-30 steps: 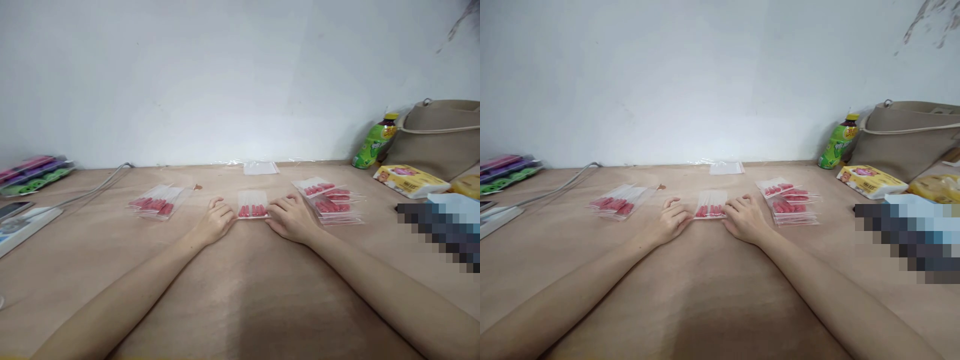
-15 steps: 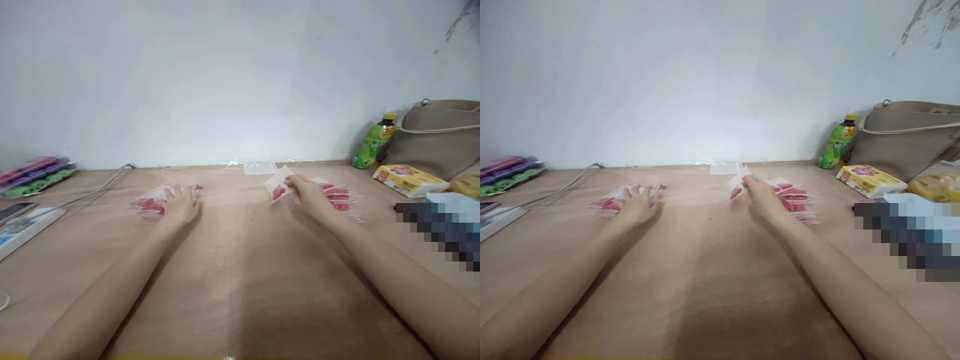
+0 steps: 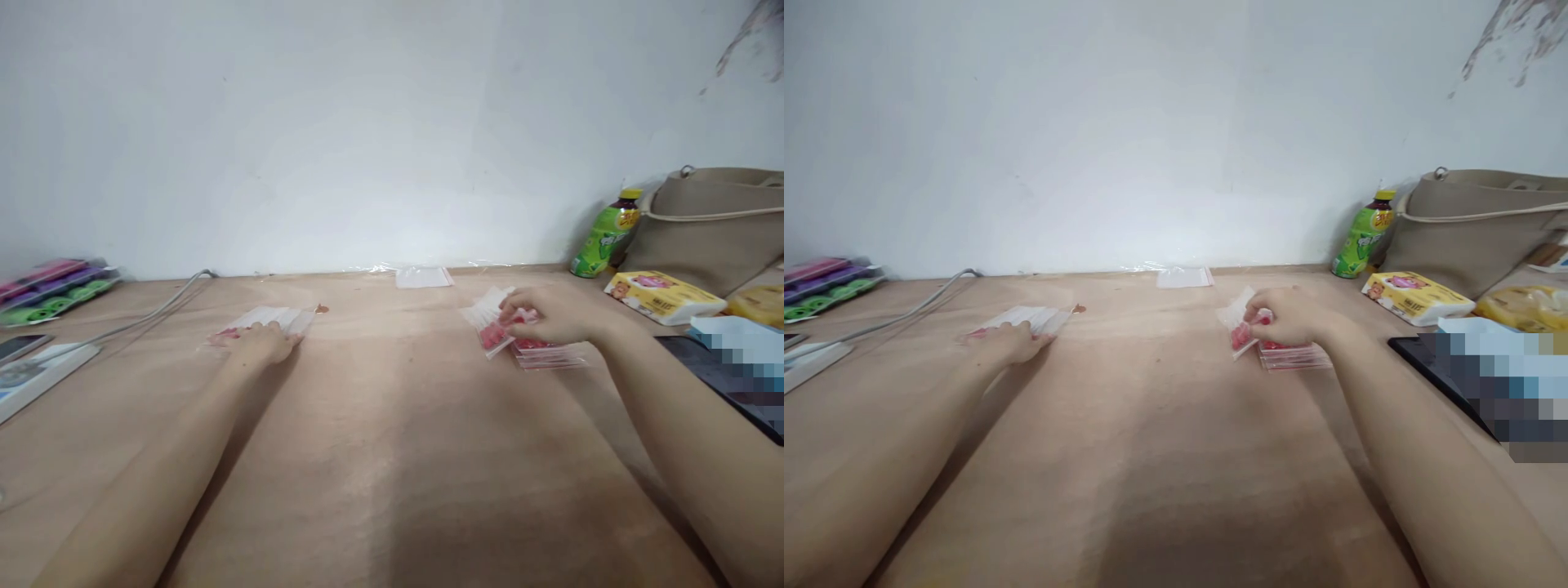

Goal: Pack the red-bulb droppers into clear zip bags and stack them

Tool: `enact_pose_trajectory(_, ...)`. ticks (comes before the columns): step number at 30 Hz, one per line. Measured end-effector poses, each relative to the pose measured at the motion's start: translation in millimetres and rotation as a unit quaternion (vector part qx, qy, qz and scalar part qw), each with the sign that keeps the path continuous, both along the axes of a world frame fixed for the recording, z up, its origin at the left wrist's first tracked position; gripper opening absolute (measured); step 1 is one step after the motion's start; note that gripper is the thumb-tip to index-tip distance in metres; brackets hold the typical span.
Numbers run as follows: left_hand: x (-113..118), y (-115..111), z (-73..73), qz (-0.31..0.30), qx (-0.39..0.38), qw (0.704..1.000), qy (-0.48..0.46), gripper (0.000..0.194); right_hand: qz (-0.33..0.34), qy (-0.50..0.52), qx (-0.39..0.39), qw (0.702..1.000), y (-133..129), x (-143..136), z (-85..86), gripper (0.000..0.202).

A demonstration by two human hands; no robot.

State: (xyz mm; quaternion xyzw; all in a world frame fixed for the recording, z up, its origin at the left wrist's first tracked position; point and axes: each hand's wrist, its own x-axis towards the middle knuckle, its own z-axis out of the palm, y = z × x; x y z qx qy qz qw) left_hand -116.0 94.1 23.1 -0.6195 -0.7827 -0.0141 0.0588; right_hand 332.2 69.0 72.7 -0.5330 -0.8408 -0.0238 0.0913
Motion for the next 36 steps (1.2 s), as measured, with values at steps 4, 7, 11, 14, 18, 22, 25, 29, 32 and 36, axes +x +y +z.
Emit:
enact_pose_trajectory(4,26.5,-10.7,-0.7,0.013,-0.002,0.999,0.052,0.067,0.038,0.067,0.126,0.989,0.4,-34.2,-18.1,0.014)
enact_pose_trajectory(7,54.2,-21.2,-1.2,-0.043,0.001,0.997,0.065,0.065,0.077,0.099,0.17,0.978,-4.7,-62.6,-38.2,0.011)
enact_pose_trajectory(11,91.0,-37.8,-4.2,-0.117,0.004,0.992,0.049,0.061,0.12,0.121,0.165,0.972,-18.8,-91.6,-62.0,0.011)
enact_pose_trajectory(14,110.2,-49.0,-7.4,-0.168,0.023,0.985,0.036,0.057,0.149,0.147,0.128,0.969,-26.9,-103.1,-76.6,0.012)
enact_pose_trajectory(18,118.5,-54.4,-10.4,-0.19,0.024,0.981,0.02,0.048,0.18,0.182,0.079,0.963,-30.6,-108.5,-88.4,0.015)
enact_pose_trajectory(22,105.2,-47.3,-6.6,-0.162,-0.025,0.986,0.009,0.046,0.2,0.185,0.061,0.96,-29.8,-107.4,-90.7,0.015)
enact_pose_trajectory(25,84.7,-38.8,2.6,-0.138,-0.062,0.988,0.002,0.048,0.193,0.188,0.056,0.962,-29.0,-105.5,-90.7,0.015)
enact_pose_trajectory(29,65.7,-35.9,16.8,-0.098,-0.093,0.991,0.003,0.055,0.191,0.192,0.054,0.961,-28.7,-105.5,-91.2,0.013)
enact_pose_trajectory(32,67.9,-39.9,17.9,-0.155,-0.062,0.986,0.016,0.066,0.192,0.199,0.055,0.959,-29.1,-106.5,-91.5,0.013)
enact_pose_trajectory(36,84.0,-40.2,-3.1,-0.352,-0.06,0.934,-0.006,0.064,0.171,0.2,0.069,0.962,-28.4,-105.2,-92.6,0.013)
